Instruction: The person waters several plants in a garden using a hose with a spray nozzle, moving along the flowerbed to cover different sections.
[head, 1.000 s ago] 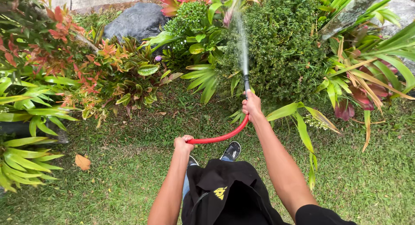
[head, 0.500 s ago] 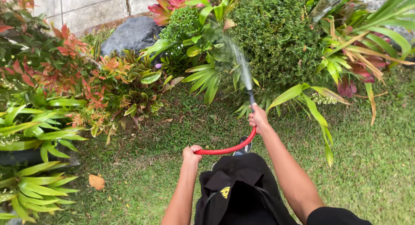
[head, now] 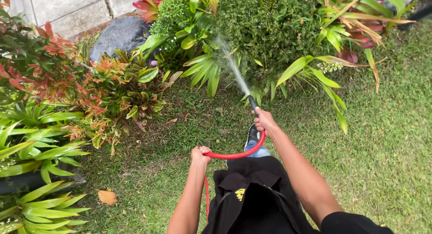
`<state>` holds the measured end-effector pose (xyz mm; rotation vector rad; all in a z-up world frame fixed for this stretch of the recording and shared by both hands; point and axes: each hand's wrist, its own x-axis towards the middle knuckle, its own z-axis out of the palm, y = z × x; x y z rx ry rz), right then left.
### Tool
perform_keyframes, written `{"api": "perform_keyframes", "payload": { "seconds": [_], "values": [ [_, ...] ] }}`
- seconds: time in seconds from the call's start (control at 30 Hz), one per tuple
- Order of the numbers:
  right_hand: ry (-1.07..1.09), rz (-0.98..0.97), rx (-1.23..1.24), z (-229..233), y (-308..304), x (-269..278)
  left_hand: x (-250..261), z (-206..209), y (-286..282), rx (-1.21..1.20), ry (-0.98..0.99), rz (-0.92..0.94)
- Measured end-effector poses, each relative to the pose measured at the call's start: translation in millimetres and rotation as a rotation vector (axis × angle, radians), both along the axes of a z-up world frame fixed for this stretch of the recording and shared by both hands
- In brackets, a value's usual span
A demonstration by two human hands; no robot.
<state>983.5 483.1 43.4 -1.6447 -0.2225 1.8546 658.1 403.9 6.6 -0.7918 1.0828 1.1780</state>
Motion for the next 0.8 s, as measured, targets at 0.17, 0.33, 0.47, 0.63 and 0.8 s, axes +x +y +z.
{"api": "perform_keyframes", "payload": {
  "seconds": [0.17, 0.33, 0.47, 0.63, 0.8],
  "values": [
    [-0.126, -0.320, 0.095, 2, -26, 12, 1, -6, -3, 0.029, -0.053, -0.016],
    [-0.181, -0.486, 0.191, 38, -30, 29, 17, -9, 5, 0.019, -0.114, -0.018],
    [-0.144, -0.337, 0.131, 57, -26, 40, 31, -7, 10, 0.029, -0.131, -0.083],
    [-0.138, -0.429, 0.186, 65, -24, 64, 52, -5, 19, 0.007, -0.166, -0.110],
    [-0.164, -0.512, 0.183, 60, -26, 90, 74, -3, 26, 0.023, -0.163, -0.154]
  ]
}}
